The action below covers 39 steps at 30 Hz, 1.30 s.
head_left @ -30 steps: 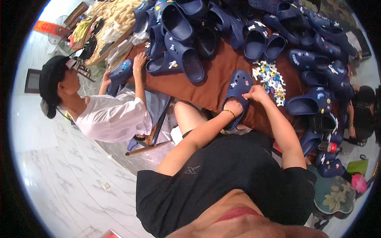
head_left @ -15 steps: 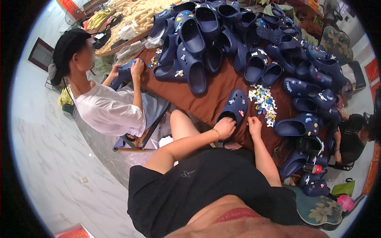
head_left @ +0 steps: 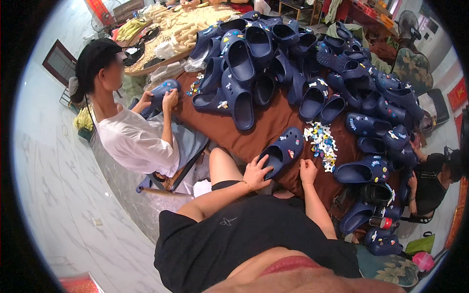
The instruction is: Attaching decorative charms to blue clogs.
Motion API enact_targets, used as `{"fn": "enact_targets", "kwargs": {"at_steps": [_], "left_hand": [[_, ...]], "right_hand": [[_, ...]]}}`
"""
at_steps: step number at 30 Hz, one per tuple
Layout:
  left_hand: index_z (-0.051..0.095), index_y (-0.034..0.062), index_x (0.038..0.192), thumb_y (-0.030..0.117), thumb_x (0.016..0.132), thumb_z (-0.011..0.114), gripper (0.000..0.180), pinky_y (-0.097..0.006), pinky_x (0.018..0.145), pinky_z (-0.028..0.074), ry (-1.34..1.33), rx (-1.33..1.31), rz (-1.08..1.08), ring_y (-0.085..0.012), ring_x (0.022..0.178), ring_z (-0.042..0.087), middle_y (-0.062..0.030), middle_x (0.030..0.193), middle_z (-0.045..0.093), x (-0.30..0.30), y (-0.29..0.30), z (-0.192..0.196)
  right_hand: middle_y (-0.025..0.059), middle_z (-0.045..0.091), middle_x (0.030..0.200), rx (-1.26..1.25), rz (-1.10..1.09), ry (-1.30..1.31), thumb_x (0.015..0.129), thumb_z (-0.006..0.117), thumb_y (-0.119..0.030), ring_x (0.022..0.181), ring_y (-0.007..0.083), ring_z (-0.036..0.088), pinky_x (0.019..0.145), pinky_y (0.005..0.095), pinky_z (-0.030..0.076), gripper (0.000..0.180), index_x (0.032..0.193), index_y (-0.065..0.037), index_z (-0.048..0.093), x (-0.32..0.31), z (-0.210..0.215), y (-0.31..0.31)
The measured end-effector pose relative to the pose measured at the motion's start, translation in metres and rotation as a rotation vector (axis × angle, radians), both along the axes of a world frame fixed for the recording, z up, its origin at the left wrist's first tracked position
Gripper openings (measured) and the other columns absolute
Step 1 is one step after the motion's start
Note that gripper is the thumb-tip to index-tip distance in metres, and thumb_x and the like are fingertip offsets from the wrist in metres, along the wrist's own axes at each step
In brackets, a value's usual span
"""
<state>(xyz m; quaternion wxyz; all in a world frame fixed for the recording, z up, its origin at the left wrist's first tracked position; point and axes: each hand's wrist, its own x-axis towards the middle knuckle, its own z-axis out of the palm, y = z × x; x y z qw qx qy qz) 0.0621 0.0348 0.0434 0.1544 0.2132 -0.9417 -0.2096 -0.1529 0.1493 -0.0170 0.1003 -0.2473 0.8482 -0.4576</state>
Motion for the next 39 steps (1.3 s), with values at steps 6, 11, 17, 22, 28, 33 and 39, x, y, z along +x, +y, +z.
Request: {"fn": "enact_targets", "kwargs": {"at_steps": [6,11,17,22,28,33,39], "left_hand": [[0.062,0.016,0.094,0.027,0.056,0.071,0.04,-0.049,0.087,0.036,0.348,-0.143,0.044,-0.04,0.111,0.04,-0.0109,0.118,0.049,-0.002,-0.061,0.065],[0.064,0.0089,0.084,0.024,0.056,0.07,0.032,-0.043,0.089,0.038,0.567,-0.413,0.233,-0.0313,0.099,0.052,-0.0156,0.104,0.056,-0.043,-0.176,0.166],[0.061,0.0129,0.103,0.051,0.068,0.063,0.051,-0.043,0.094,0.033,0.494,-0.508,0.51,-0.0334,0.113,0.041,-0.0174,0.12,0.048,-0.108,-0.29,0.245],[0.057,0.0017,0.089,0.018,0.075,0.06,0.022,-0.042,0.089,0.035,0.686,-0.55,0.066,-0.0357,0.101,0.048,-0.0183,0.102,0.055,-0.122,-0.218,0.184],[0.057,0.0029,0.096,0.02,0.076,0.059,0.027,-0.042,0.084,0.039,0.29,-0.193,-0.053,-0.0352,0.098,0.049,-0.0181,0.103,0.055,-0.103,-0.103,-0.022],[0.052,0.0075,0.109,0.028,0.079,0.055,0.036,-0.045,0.096,0.028,0.098,-0.225,0.021,-0.0333,0.112,0.04,-0.0144,0.12,0.046,-0.069,-0.045,-0.057],[0.05,0.0085,0.111,0.029,0.077,0.055,0.04,-0.044,0.099,0.027,-0.002,-0.189,0.099,-0.0309,0.117,0.037,-0.0134,0.124,0.043,-0.047,-0.052,-0.043]], "right_hand": [[0.0138,0.058,0.061,-0.019,0.009,0.021,0.076,0.06,-0.029,0.057,0.0262,0.058,0.056,0.0348,0.045,0.027,0.072,-0.002,0.059,0.004,0.008,-0.001],[0.0113,0.058,0.058,-0.011,0.016,0.093,0.076,0.061,-0.026,0.056,0.0228,0.059,0.055,0.0334,0.045,0.024,0.07,-0.003,0.058,0.004,-0.002,-0.001],[0.0123,0.059,0.061,-0.037,-0.011,0.148,0.075,0.061,-0.026,0.059,0.0266,0.06,0.055,0.0351,0.045,0.022,0.074,-0.004,0.06,0.005,0.01,0.004],[0.0115,0.06,0.066,-0.011,-0.011,0.023,0.077,0.059,-0.03,0.063,0.0264,0.059,0.055,0.0362,0.045,0.023,0.077,-0.006,0.061,0.006,0.005,0.0],[0.0047,0.061,0.063,-0.245,0.0,-0.344,0.081,0.056,-0.029,0.06,0.0116,0.057,0.054,0.03,0.044,0.026,0.073,-0.004,0.059,-0.023,0.003,0.001],[0.0112,0.062,0.071,-0.361,-0.256,0.009,0.077,0.057,-0.019,0.068,0.0192,0.06,0.062,0.0312,0.046,0.016,0.077,-0.003,0.06,-0.143,0.034,0.023],[0.024,0.06,0.086,0.035,-0.492,0.446,0.061,0.061,-0.016,0.085,0.0413,0.055,0.079,0.0425,0.044,0.03,0.085,0.003,0.06,-0.216,0.136,-0.005]]}}
